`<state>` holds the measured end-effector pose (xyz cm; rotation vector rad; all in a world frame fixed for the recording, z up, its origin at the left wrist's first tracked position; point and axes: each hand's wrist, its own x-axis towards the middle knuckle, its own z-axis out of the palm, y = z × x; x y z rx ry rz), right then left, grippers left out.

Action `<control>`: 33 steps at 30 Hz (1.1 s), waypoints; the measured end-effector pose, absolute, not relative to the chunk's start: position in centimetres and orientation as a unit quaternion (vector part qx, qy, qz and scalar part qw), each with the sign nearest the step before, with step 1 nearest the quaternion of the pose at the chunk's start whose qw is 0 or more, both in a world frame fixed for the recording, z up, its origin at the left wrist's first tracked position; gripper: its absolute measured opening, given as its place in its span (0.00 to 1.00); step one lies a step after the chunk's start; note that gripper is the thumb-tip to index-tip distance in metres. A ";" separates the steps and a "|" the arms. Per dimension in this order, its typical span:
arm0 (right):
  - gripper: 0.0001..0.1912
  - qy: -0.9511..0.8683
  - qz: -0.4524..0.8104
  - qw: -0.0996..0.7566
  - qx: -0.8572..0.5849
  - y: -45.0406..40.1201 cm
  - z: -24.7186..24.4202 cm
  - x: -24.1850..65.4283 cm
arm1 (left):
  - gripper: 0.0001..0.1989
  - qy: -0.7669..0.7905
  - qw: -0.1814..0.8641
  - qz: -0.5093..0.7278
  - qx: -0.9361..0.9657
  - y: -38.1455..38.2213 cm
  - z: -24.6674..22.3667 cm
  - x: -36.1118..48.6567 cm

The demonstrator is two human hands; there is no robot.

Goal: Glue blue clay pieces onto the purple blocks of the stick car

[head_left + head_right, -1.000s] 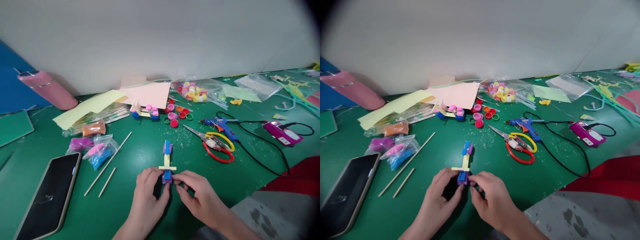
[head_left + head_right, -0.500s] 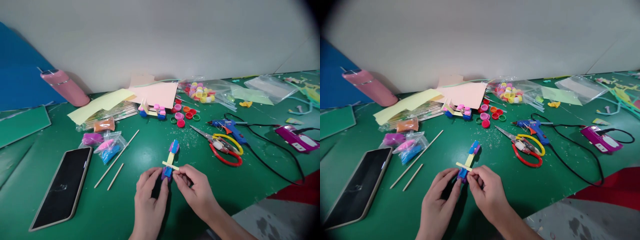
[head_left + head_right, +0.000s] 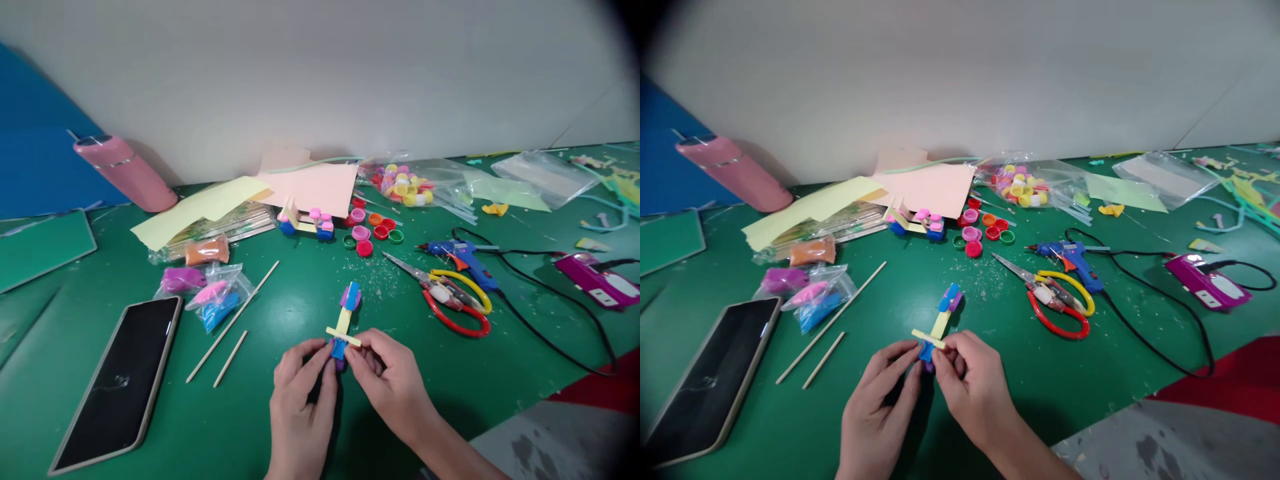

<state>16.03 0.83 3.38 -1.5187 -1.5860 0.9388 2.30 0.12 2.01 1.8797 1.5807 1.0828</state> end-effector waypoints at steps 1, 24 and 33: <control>0.09 -0.617 0.365 0.367 -0.592 0.9 3.4 16.0 | 0.10 0.572 0.225 0.394 0.683 0.1 2.0 2.3; 0.09 -0.597 0.404 0.375 -0.583 0.8 3.3 16.7 | 0.05 0.579 0.063 0.394 0.711 0.6 2.3 4.3; 0.09 -0.600 0.408 0.375 -0.577 0.9 3.4 16.8 | 0.05 0.545 0.023 0.394 0.740 0.9 2.5 3.9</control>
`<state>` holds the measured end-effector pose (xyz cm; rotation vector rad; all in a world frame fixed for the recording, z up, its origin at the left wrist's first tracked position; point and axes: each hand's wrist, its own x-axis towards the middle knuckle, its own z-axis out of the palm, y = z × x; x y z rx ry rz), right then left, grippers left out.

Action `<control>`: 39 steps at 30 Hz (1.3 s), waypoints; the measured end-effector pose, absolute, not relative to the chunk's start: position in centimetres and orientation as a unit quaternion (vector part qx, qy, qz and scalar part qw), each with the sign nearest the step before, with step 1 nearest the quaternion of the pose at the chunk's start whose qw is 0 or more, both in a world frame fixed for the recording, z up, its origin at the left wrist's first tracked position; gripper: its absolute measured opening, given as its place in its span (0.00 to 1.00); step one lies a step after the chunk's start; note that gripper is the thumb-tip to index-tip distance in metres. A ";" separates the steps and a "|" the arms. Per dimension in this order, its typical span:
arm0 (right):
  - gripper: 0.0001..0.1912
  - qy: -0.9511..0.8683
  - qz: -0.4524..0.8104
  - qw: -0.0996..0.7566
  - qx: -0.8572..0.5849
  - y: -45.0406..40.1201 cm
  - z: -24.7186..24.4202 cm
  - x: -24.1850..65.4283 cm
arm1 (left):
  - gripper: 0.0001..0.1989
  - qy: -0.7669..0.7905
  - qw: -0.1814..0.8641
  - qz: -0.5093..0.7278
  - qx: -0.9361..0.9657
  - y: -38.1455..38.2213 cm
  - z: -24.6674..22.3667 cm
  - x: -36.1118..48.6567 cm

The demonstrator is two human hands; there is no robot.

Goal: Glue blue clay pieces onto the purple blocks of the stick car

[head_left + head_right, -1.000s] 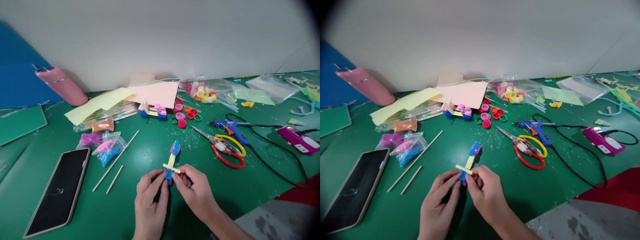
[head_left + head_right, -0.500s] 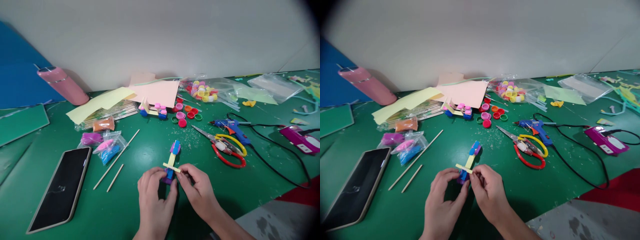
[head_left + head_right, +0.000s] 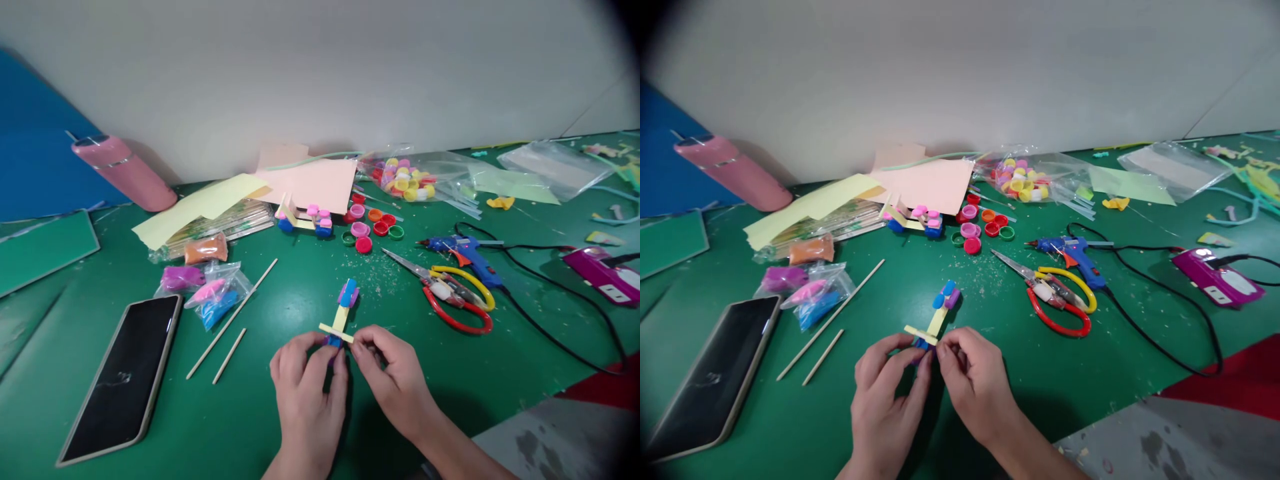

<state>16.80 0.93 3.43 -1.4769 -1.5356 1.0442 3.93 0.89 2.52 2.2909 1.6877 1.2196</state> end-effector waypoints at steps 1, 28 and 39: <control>0.09 -0.600 0.409 0.375 -0.576 0.9 3.5 16.8 | 0.05 0.544 0.026 0.393 0.740 0.9 2.5 3.9; 0.07 -0.584 0.410 0.384 -0.586 1.8 3.7 18.5 | 0.14 0.657 0.115 0.275 0.692 0.1 1.7 3.0; 0.06 -0.649 0.298 0.434 -0.549 2.5 5.0 19.3 | 0.11 0.554 0.227 0.229 0.767 2.6 4.0 0.1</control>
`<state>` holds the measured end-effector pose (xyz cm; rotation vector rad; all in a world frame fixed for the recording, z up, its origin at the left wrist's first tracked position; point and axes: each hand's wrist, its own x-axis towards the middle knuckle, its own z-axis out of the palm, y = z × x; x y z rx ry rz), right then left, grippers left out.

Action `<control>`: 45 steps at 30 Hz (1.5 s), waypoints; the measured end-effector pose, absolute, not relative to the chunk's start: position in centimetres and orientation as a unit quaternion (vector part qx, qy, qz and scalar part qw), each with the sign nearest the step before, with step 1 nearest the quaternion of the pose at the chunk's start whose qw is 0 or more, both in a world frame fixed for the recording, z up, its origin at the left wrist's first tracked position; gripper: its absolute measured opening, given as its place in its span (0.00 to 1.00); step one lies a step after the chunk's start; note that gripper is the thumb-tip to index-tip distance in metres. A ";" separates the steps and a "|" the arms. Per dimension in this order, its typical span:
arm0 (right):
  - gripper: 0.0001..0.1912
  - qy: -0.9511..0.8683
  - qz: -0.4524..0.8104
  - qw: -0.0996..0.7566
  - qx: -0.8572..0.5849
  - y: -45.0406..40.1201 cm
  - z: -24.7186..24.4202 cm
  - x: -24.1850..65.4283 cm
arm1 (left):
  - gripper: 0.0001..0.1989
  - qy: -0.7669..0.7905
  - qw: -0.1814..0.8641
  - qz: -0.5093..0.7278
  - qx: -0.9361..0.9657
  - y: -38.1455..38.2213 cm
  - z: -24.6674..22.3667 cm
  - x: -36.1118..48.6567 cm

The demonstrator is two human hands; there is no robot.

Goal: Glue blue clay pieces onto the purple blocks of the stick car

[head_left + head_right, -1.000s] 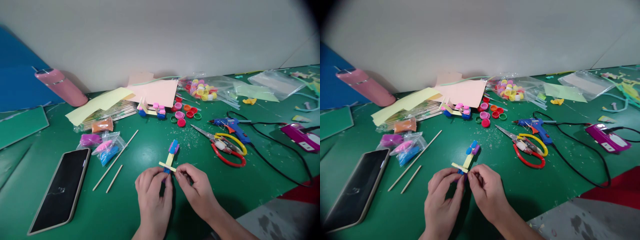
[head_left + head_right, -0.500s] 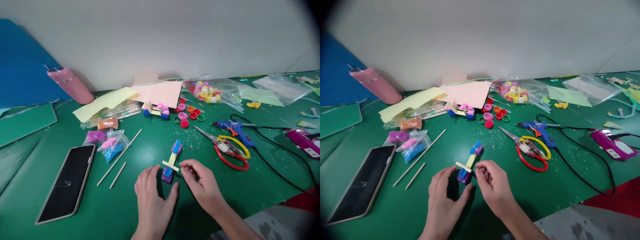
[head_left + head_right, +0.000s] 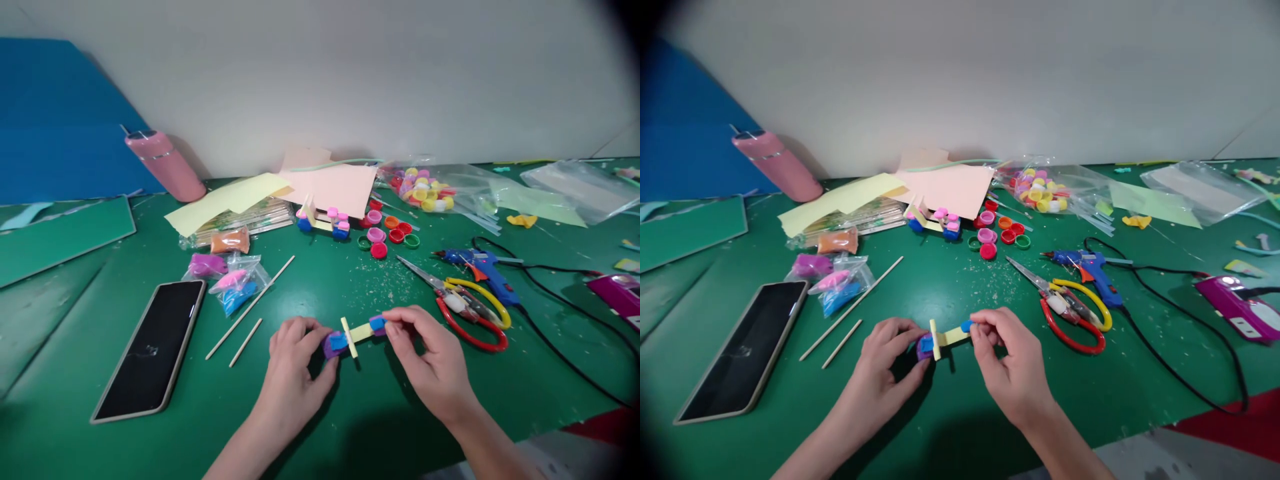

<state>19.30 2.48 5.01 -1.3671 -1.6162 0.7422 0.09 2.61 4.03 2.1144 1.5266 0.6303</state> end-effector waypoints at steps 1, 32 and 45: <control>0.06 -0.657 0.291 0.434 -0.544 2.7 5.1 19.4 | 0.10 0.543 0.238 0.222 0.774 2.9 4.3 -0.1; 0.04 -0.845 0.277 0.102 -0.446 5.6 7.3 17.5 | 0.08 0.523 0.316 0.326 0.722 2.9 3.5 -0.4; 0.04 -0.845 0.275 0.108 -0.446 5.7 7.3 17.6 | 0.08 0.523 0.319 0.339 0.715 2.9 3.2 -0.2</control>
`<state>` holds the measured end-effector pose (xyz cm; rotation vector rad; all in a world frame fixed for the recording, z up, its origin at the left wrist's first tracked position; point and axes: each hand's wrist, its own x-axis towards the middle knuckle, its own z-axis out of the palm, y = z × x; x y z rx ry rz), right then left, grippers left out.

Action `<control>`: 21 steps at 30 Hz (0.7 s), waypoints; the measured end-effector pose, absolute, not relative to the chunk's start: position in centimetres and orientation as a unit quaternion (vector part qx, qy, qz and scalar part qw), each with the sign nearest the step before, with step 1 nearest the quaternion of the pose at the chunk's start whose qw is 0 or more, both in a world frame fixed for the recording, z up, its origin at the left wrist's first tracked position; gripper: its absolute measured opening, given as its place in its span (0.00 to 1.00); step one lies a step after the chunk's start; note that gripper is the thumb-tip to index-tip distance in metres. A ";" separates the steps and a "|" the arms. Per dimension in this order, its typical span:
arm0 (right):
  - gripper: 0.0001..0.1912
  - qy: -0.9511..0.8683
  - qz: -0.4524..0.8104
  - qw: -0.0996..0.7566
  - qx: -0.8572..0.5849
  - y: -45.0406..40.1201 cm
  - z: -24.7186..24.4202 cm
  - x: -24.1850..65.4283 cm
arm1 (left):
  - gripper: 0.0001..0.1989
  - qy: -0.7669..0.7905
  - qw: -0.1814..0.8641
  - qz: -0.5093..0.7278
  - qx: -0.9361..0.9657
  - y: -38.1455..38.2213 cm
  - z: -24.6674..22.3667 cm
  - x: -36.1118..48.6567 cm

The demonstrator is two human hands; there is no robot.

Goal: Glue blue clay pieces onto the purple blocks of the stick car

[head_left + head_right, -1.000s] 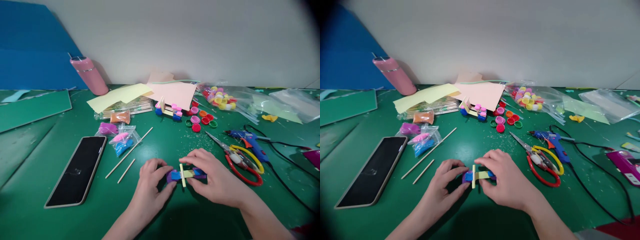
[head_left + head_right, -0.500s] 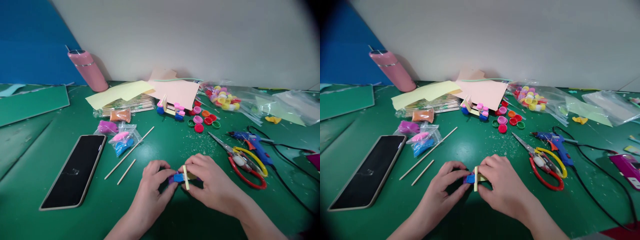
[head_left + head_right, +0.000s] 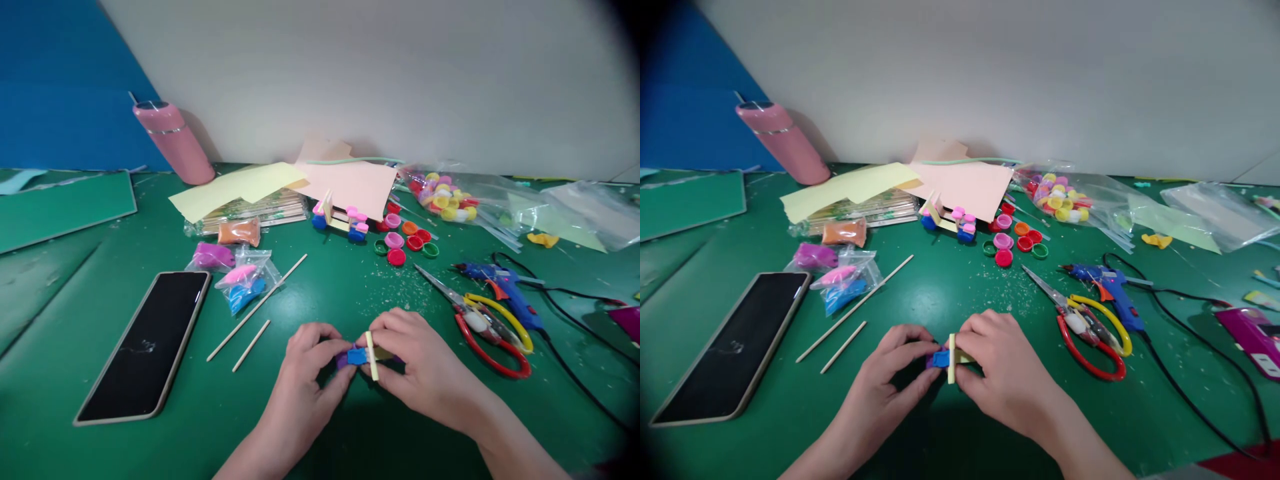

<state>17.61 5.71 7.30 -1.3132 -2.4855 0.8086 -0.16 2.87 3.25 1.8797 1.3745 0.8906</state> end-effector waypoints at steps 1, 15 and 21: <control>0.04 -0.845 0.274 0.111 -0.446 5.7 7.3 17.6 | 0.08 0.524 0.319 0.338 0.714 2.8 3.2 -0.2; 0.04 -0.840 0.285 0.093 -0.451 5.6 7.4 17.5 | 0.09 0.517 0.311 0.337 0.723 2.6 3.1 -0.3; 0.04 -0.840 0.282 0.094 -0.454 5.4 7.5 17.6 | 0.09 0.520 0.313 0.330 0.723 2.5 3.0 -0.2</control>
